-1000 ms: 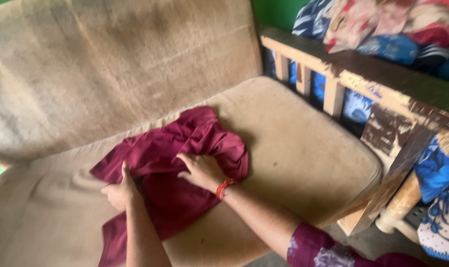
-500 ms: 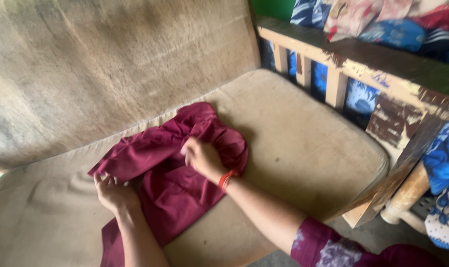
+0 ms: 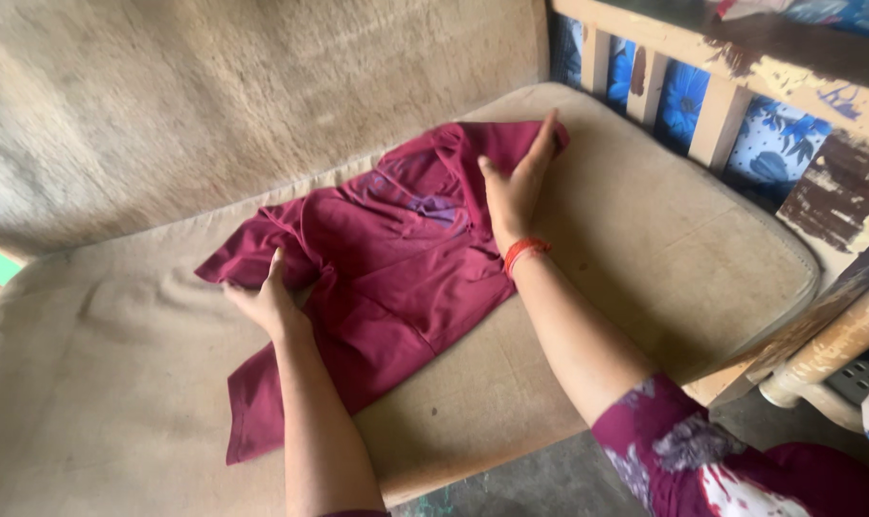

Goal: The person folds a maroon long-sleeved shirt and a blue t-shirt on a cushioned chair, then places each folded item into a plastic basket. The person repeats the folding process for the maroon shirt and then folds the blue t-shirt, stacking them in the basket.

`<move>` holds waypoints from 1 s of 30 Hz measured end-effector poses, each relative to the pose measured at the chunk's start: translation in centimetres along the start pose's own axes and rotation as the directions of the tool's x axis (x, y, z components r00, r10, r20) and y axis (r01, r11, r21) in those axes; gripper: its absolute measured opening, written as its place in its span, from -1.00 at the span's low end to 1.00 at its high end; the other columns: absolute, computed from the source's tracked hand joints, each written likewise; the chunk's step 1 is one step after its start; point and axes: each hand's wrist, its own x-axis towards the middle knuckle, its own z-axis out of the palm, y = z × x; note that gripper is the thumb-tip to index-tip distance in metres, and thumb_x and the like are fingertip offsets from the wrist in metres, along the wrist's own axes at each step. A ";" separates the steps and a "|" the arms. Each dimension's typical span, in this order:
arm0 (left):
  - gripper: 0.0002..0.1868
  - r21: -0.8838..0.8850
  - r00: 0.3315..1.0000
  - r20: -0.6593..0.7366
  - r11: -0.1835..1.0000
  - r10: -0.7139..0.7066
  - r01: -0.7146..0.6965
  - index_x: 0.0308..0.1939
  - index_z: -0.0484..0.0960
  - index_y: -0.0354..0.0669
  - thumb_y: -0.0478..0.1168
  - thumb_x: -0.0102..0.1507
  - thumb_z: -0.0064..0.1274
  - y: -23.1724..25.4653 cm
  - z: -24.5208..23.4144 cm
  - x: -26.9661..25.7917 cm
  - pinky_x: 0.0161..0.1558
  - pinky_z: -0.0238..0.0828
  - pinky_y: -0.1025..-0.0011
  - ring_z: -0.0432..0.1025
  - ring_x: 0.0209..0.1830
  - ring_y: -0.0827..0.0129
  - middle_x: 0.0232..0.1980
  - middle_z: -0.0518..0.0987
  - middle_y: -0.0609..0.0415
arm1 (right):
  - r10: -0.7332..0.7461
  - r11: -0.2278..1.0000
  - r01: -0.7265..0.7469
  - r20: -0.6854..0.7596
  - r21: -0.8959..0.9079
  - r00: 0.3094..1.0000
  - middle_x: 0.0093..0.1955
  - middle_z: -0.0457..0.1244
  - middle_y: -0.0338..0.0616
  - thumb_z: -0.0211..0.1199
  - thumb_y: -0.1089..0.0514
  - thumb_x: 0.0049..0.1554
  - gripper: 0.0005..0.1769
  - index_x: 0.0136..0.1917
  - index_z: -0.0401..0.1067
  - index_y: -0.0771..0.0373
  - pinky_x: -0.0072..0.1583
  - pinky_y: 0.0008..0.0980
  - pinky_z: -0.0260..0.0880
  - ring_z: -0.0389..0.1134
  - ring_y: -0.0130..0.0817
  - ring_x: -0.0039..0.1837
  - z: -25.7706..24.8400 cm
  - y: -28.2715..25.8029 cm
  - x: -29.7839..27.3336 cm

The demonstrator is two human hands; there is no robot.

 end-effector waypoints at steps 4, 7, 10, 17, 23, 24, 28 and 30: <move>-0.20 0.219 0.958 -0.050 0.939 0.283 -0.266 0.37 0.26 -0.22 -0.45 0.12 0.33 -1.5 -1.3 -0.5 -0.05 0.58 0.06 0.49 0.15 0.03 0.27 0.44 -0.15 | -0.297 0.954 0.297 0.203 0.031 0.933 0.82 -0.32 0.16 0.49 0.31 0.24 0.17 0.75 -0.33 0.14 0.74 -0.12 -0.26 -0.35 0.07 0.81 0.2 2.5 1.5; -0.20 0.656 0.590 0.017 0.436 0.807 -0.616 0.36 0.33 -0.33 -0.46 0.09 0.40 -0.5 -0.9 -0.5 0.20 0.41 0.02 0.46 0.16 -0.11 0.23 0.47 -0.29 | -0.360 0.923 0.383 0.265 -0.037 0.894 0.74 -0.22 0.24 0.51 0.32 0.13 0.16 0.74 -0.18 0.10 0.70 -0.13 -0.10 -0.26 0.14 0.77 1.3 3.5 4.0; -0.49 0.783 0.553 0.143 0.247 0.821 -0.570 0.19 0.51 -0.35 -0.39 0.16 0.21 0.2 0.2 -1.6 0.15 0.35 0.08 0.46 0.07 -0.12 0.11 0.54 -0.30 | -0.266 0.863 0.298 0.135 -0.407 0.954 0.47 0.10 0.24 0.50 0.31 -0.01 -0.07 0.55 0.15 0.19 0.52 -0.06 0.01 -0.09 0.22 0.60 1.5 3.6 5.1; -0.36 0.883 0.806 0.458 -0.088 0.375 -0.461 -0.44 0.69 -0.18 0.38 0.17 0.18 1.3 1.3 -4.6 -0.22 0.43 0.12 0.52 -0.36 0.08 -0.41 0.66 -0.07 | -0.177 0.980 0.195 0.335 -0.021 0.926 -0.08 0.43 -0.20 0.38 0.33 0.14 -0.87 -0.01 0.58 0.24 -0.06 -0.46 0.40 0.44 -0.47 -0.12 0.8 -0.9 2.8; -0.37 0.726 0.859 0.512 0.547 -0.026 -0.416 -0.23 0.75 -0.28 0.30 0.26 0.11 1.3 2.4 -5.5 -0.36 0.40 0.22 0.46 -0.44 0.27 -0.35 0.67 -0.16 | 0.161 0.984 -0.034 0.791 -0.175 0.590 -0.18 0.48 -0.06 0.38 -0.06 0.18 -0.70 -0.01 0.64 0.20 -0.13 -0.35 0.46 0.49 -0.33 -0.20 3.1 -6.1 -2.6; -0.41 0.602 0.833 0.530 0.763 -0.160 -0.237 -0.17 0.74 -0.34 0.22 0.34 0.07 1.5 2.7 -5.7 -0.34 0.38 0.27 0.44 -0.44 0.38 -0.31 0.68 -0.16 | 0.010 0.998 0.047 0.822 -0.044 0.570 -0.08 0.46 -0.03 0.43 -0.06 0.15 -0.65 0.06 0.59 0.24 -0.05 -0.31 0.47 0.48 -0.29 -0.08 3.5 -6.7 -3.8; -0.55 0.297 0.591 0.693 0.910 -0.413 0.288 0.19 0.55 -0.16 0.05 0.38 -0.11 2.5 4.4 -6.4 -0.17 0.58 0.31 0.55 -0.19 0.33 -0.02 0.62 -0.06 | -0.123 0.978 0.206 0.856 0.020 0.502 0.11 0.40 0.08 0.54 -0.09 0.01 -0.27 0.30 0.38 0.28 0.12 -0.19 0.46 0.45 -0.13 0.14 4.3 -7.0 -6.0; -0.48 0.253 0.613 0.700 0.930 -0.367 0.268 0.28 0.48 -0.24 0.00 0.36 -0.15 2.8 4.7 -7.1 -0.16 0.58 0.29 0.56 -0.15 0.26 0.07 0.67 -0.19 | -0.106 0.976 0.216 0.850 -0.010 0.517 0.12 0.40 0.08 0.52 -0.01 -0.04 -0.25 0.33 0.35 0.28 0.15 -0.21 0.46 0.46 -0.13 0.16 4.2 -6.2 -5.7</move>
